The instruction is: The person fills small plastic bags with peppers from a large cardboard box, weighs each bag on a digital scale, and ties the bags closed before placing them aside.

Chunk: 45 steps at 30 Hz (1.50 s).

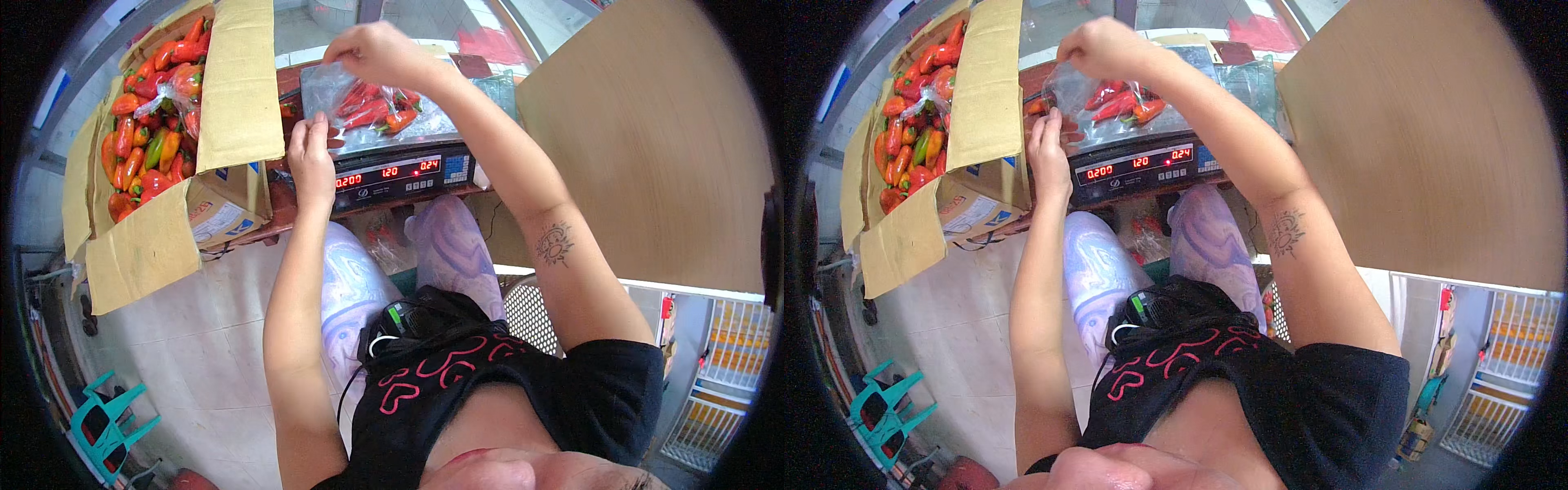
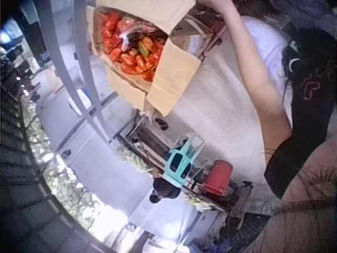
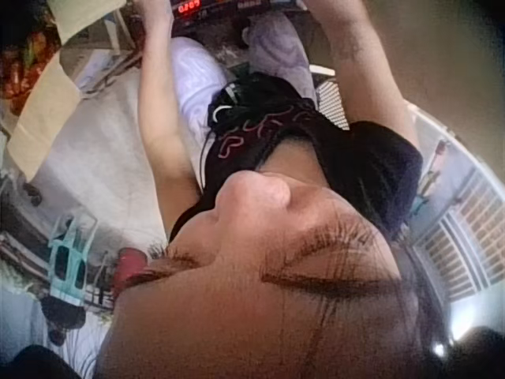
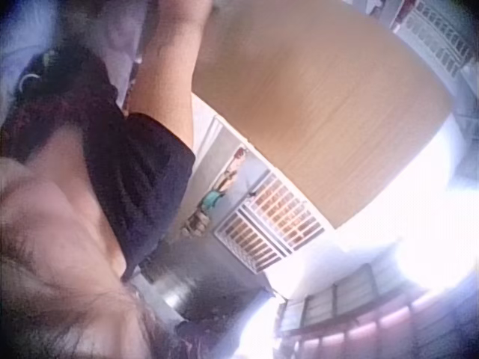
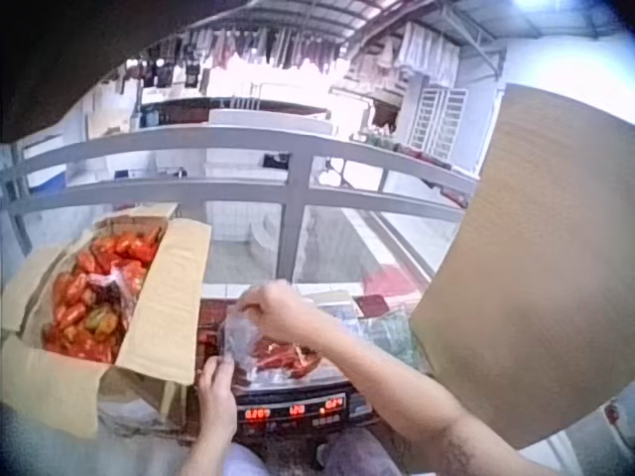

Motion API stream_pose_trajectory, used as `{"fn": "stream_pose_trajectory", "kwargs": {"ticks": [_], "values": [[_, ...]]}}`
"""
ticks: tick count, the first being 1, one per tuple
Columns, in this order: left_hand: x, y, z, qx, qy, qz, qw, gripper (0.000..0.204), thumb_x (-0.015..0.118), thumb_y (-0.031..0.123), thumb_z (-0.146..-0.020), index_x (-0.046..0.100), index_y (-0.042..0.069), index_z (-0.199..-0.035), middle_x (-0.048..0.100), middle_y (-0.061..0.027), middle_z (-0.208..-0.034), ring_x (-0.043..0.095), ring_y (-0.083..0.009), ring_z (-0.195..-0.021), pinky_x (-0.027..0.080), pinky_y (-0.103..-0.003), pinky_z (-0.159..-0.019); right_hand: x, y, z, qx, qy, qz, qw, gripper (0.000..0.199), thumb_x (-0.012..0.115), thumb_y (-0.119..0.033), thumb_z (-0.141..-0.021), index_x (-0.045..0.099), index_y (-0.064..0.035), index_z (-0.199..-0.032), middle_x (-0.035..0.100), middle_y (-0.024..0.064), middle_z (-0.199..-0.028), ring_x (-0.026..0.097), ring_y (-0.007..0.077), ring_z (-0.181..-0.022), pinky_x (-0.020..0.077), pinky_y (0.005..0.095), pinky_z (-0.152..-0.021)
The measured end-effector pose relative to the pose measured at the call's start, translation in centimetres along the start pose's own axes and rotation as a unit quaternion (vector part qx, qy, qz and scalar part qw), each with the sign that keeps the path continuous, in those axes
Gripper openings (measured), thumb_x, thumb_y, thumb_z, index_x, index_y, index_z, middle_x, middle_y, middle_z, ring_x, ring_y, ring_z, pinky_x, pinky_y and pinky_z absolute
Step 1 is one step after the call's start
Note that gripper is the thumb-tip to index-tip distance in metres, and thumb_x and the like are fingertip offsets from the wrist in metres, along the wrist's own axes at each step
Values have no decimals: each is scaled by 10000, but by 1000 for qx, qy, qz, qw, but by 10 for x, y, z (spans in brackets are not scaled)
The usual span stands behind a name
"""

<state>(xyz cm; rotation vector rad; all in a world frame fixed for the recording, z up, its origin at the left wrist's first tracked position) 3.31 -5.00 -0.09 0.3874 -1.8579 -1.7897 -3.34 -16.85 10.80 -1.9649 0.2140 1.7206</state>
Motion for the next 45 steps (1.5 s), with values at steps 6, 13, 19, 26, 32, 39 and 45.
{"fn": "stream_pose_trajectory", "kwargs": {"ticks": [6, 13, 19, 26, 32, 39, 45], "values": [[6, 5, 0, 4, -2, -1, 1000, 292, 468, 305, -879, 523, 33, -787, 559, -40, -691, 530, -106, -602, 411, -236, -556, 4, 88, 25, 93, 133, 83, 983, 540, 614, -56, -669, 454, -46, -1185, 536, 199, -1095, 503, 304, -1048, 419, 351, -875], [3, -2, 4, 35, -37, -30, 998, 201, 453, 211, -892, 523, 59, -781, 555, -15, -688, 525, -85, -612, 410, -227, -557, 36, 60, 23, 178, -77, 138, 971, 757, 659, -130, -602, 302, -16, -1260, 456, 204, -1180, 489, 299, -1065, 415, 324, -879], [2, 7, 9, 85, -5, -5, 996, 224, 449, 169, -892, 511, 6, -752, 524, -29, -651, 478, -94, -623, 388, -240, -584, -1, -16, 9, -4, -75, 125, 989, 959, 758, -229, -521, 257, -162, -1336, 281, 181, -1348, 376, 349, -1178, 336, 511, -923], [32, 63, 9, 218, -80, -84, 969, 284, 576, 254, -835, 528, 7, -968, 575, -53, -917, 503, -135, -881, 386, -256, -809, 1, 15, 2, -24, -128, 42, 991, 258, 668, -119, -624, 626, -36, -865, 599, 185, -798, 589, 284, -709, 464, 376, -653], [59, 142, 12, 330, -195, -381, 842, 843, 797, 401, -524, 409, 14, -1163, 516, -145, -1078, 505, -236, -987, 389, -319, -848, -147, -72, 40, -181, -12, 7, 983, 122, 639, -101, -692, 631, -20, -782, 612, 130, -667, 533, 232, -544, 441, 328, -549], [106, 150, 52, 129, -439, -194, 868, 334, 729, 35, -622, 584, 29, -922, 604, -17, -802, 547, -83, -732, 442, -226, -660, -195, -89, 68, -154, 118, -149, 970, 199, 679, -152, -673, 579, 11, -616, 492, 100, -464, 441, 115, -462, 390, 308, -480], [103, 109, 32, 30, -448, -162, 879, 114, 592, 122, -730, 599, 41, -809, 587, -38, -750, 565, -124, -681, 450, -252, -616, -218, -86, 118, -199, 369, 148, 896, 155, 657, -102, -686, 609, -34, -817, 565, 67, -695, 539, 172, -594, 452, 300, -578]]}}
Point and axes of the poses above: each hand's wrist, its own z-axis away from the middle knuckle, its own x-axis out of the palm, y = z × x, the point moved 6 cm from there along -z, towards the middle knuckle
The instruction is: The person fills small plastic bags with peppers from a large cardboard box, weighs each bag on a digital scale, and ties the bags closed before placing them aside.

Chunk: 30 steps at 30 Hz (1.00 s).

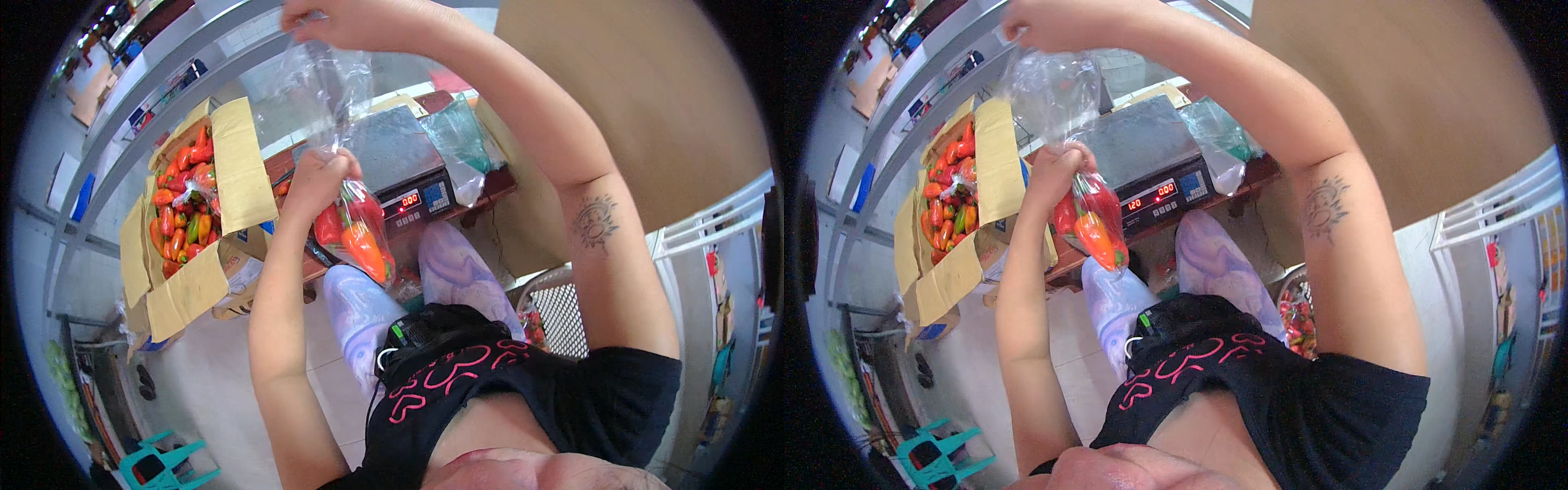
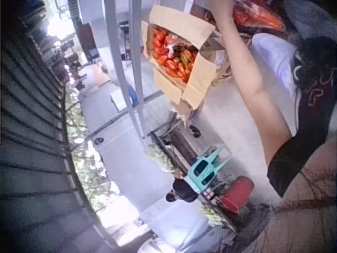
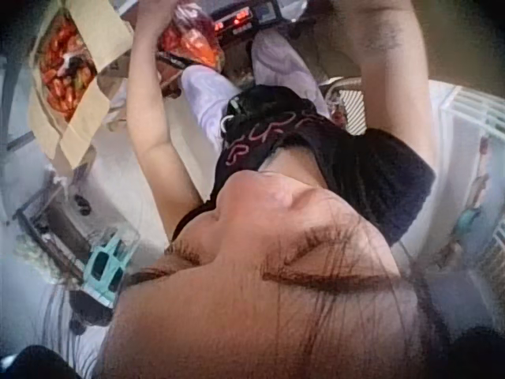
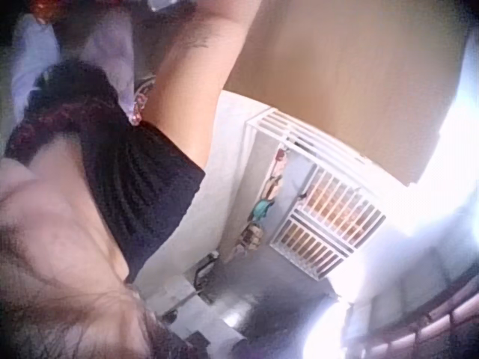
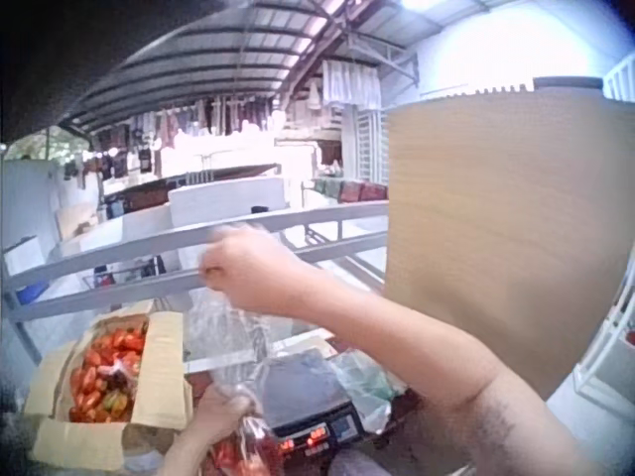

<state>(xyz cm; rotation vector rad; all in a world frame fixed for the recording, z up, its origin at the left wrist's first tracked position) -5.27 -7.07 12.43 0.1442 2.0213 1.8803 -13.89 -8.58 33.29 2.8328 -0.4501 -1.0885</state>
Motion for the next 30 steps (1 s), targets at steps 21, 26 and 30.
{"fn": "stream_pose_trajectory", "kwargs": {"ticks": [21, 26, 30], "values": [[107, 151, 11, 223, -114, -55, 967, 221, 468, 189, -880, 544, -3, -801, 531, -31, -686, 516, -102, -660, 426, -255, -606, 29, -66, 205, 179, 55, -916, 356, 293, 494, -308, -845, 476, -92, -648, 458, 38, -582, 481, 214, -550, 412, 354, -535], [108, 154, 19, 265, -123, 25, 956, 262, 484, 244, -886, 544, 3, -803, 560, -17, -753, 526, -113, -699, 424, -241, -656, 46, -100, 207, 179, 36, -895, 407, 244, 536, -256, -831, 490, -79, -670, 449, 50, -544, 473, 205, -468, 376, 317, -411], [68, 140, 4, 204, -56, -49, 976, 234, 521, 242, -863, 571, 14, -838, 558, -4, -754, 513, -86, -704, 412, -223, -668, 17, -24, 218, 400, 123, -661, 623, 208, 523, -270, -839, 501, -89, -738, 478, 50, -576, 474, 186, -461, 363, 271, -384]]}}
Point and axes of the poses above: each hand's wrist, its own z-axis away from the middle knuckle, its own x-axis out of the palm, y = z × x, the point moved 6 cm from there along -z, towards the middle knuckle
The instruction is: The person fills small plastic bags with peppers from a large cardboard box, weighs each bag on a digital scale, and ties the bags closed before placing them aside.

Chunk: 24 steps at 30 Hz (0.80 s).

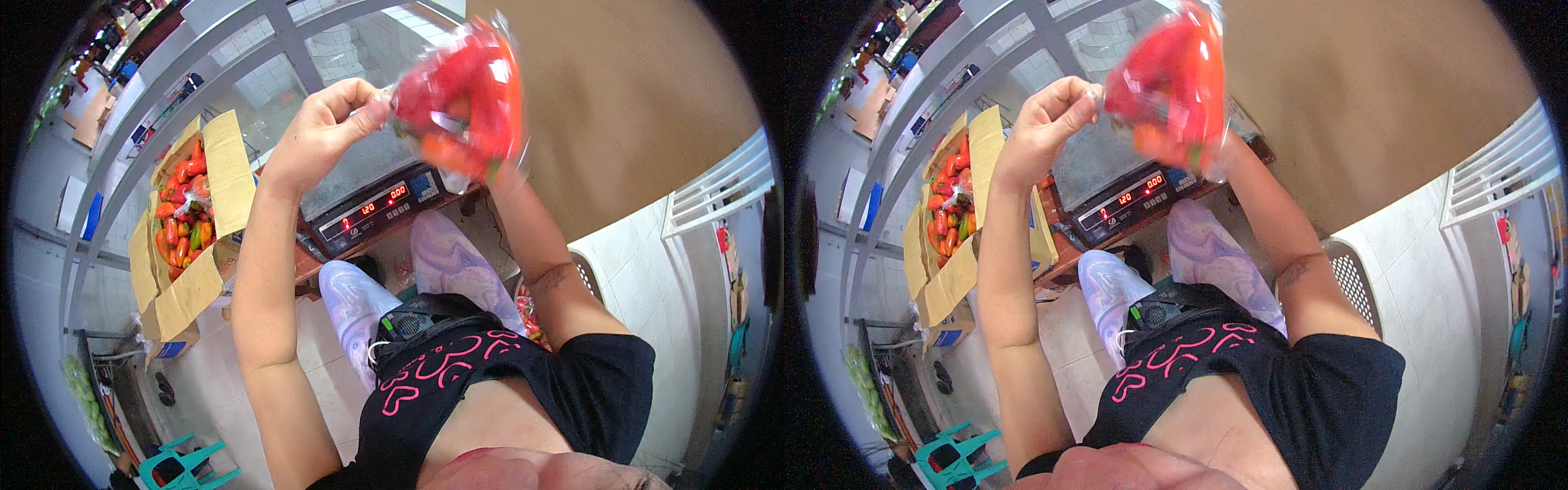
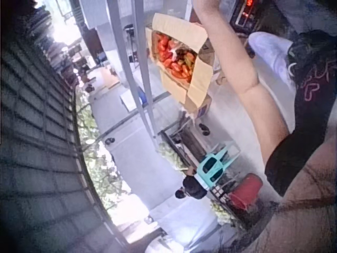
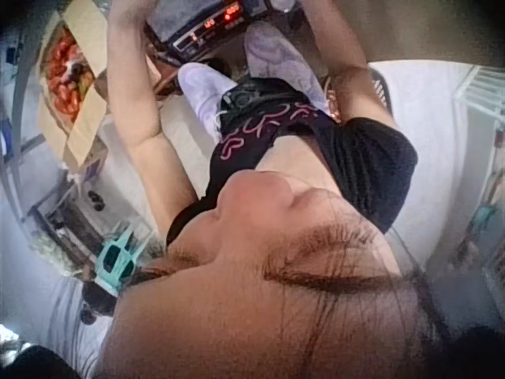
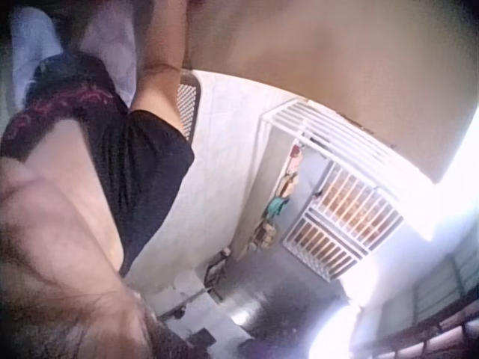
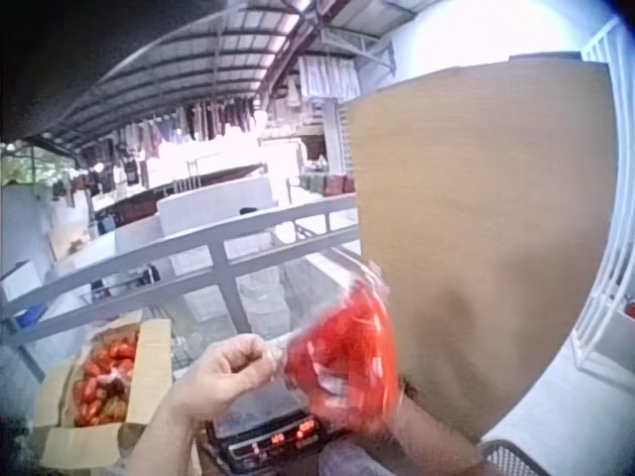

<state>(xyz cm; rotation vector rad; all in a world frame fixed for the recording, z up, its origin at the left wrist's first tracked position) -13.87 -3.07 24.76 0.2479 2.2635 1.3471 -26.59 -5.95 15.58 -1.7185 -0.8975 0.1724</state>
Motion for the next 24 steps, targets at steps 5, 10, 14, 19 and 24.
{"fn": "stream_pose_trajectory", "kwargs": {"ticks": [5, 10, 14, 19, 24], "values": [[49, 51, -34, 39, -223, 201, 953, 179, 549, 198, -771, 519, 33, -708, 520, -28, -687, 464, -103, -660, 358, -232, -620, 61, -5, -4, -101, -228, -223, 942, 178, 600, -184, -784, 507, -35, -753, 524, 91, -660, 501, 149, -512, 384, 242, -422], [61, 71, -10, 102, -373, 161, 908, 291, 614, 158, -677, 420, 61, -484, 457, -37, -517, 469, -180, -528, 347, -299, -594, 33, -24, -6, -231, 47, 185, 954, 141, 542, -116, -798, 590, 15, -787, 569, 87, -737, 566, 205, -652, 446, 269, -543], [49, 83, 7, 164, -353, 74, 918, 246, 635, 175, -733, 522, 23, -577, 531, -62, -627, 536, -209, -644, 409, -309, -661, 66, -92, 26, -426, 44, 346, 835, 150, 538, 17, -725, 602, 41, -859, 588, 73, -784, 564, 192, -731, 450, 298, -625], [-16, 38, 1, -1, 52, -21, 998, 110, 595, 123, -800, 585, 14, -809, 574, -44, -822, 506, -89, -765, 416, -233, -686, 34, -81, 3, -165, 68, 279, 944, 144, 525, -183, -837, 558, -52, -787, 500, 61, -599, 506, 146, -504, 400, 260, -458], [37, 76, 6, 237, -96, -115, 960, 139, 567, 164, -831, 568, 28, -859, 541, -25, -833, 476, -101, -775, 377, -220, -705, 79, -29, 22, 11, 114, -268, 956, 267, 475, -326, -873, 491, -83, -763, 446, 4, -545, 433, 101, -393, 339, 202, -349]]}}
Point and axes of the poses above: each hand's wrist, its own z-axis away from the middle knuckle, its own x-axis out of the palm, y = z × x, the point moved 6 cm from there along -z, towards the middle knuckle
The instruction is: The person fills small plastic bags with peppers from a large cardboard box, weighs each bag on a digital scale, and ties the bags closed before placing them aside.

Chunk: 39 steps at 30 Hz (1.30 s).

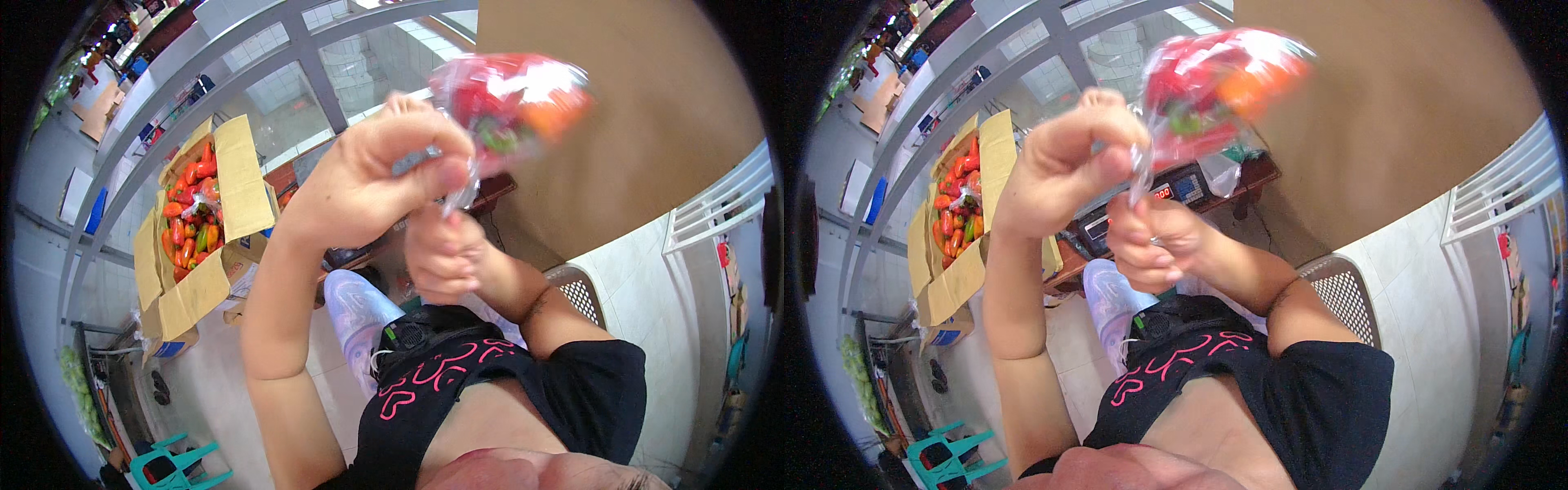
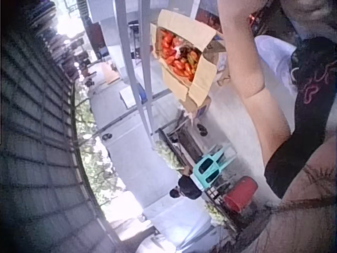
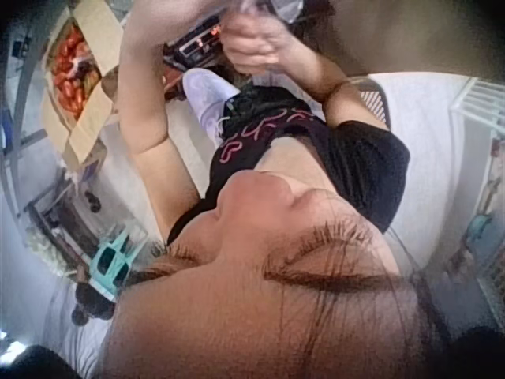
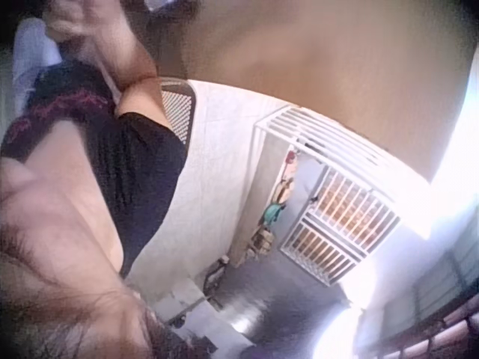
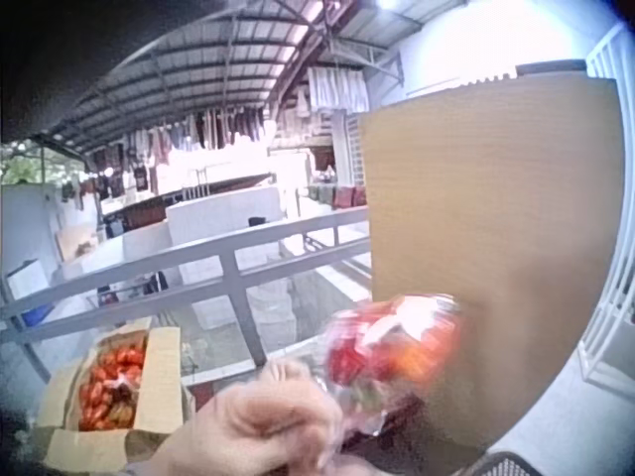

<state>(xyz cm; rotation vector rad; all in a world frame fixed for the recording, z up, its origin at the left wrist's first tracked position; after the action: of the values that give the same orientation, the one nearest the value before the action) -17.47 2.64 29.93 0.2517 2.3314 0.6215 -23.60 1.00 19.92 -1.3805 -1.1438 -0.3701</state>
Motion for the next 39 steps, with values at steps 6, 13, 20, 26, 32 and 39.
{"fn": "stream_pose_trajectory", "kwargs": {"ticks": [6, 13, 20, 26, 32, 39], "values": [[-17, -49, 65, -293, 179, 198, 918, 124, 580, 153, -826, 577, 34, -860, 564, 5, -783, 494, -78, -751, 382, -218, -720, -18, -49, -28, -175, -119, 526, 824, 107, 580, -43, -762, 613, -38, -863, 619, 60, -756, 597, 163, -672, 460, 285, -572], [-8, -71, 66, -250, 291, 238, 892, 127, 553, 150, -848, 567, 29, -883, 566, -7, -803, 502, -67, -756, 387, -208, -720, 20, -48, 4, -472, -113, 589, 646, 187, 646, 15, -651, 623, -23, -832, 583, 95, -679, 582, 213, -606, 448, 279, -545], [8, -79, 41, -242, 289, 218, 900, 103, 554, 116, -842, 566, 21, -882, 553, -10, -807, 492, -62, -751, 391, -199, -693, -33, -46, -11, -206, 84, 153, 963, 134, 547, -138, -840, 588, -16, -880, 603, 68, -740, 572, 128, -612, 466, 266, -518], [34, 6, -18, 47, -29, 230, 972, 90, 596, 57, -752, 546, 4, -804, 533, -30, -779, 474, -187, -748, 350, -299, -802, -1, -13, 33, 8, -227, -140, 964, 201, 559, -225, -828, 566, -34, -892, 556, 45, -679, 547, 126, -597, 439, 229, -506], [27, -62, 50, -263, 222, 311, 886, 115, 520, 128, -862, 548, 19, -884, 536, 3, -800, 475, -67, -771, 380, -203, -725, -53, -43, -10, -148, -94, 269, 947, 100, 602, -103, -774, 630, -8, -772, 590, 39, -683, 555, 113, -675, 428, 216, -593], [32, -97, 61, -288, 292, 291, 864, 120, 519, 99, -856, 554, 18, -937, 553, -9, -844, 492, -74, -808, 382, -208, -722, -19, -58, 11, -437, -52, 543, 715, 189, 666, 3, -684, 623, -1, -869, 608, 109, -797, 580, 216, -709, 463, 297, -665]]}}
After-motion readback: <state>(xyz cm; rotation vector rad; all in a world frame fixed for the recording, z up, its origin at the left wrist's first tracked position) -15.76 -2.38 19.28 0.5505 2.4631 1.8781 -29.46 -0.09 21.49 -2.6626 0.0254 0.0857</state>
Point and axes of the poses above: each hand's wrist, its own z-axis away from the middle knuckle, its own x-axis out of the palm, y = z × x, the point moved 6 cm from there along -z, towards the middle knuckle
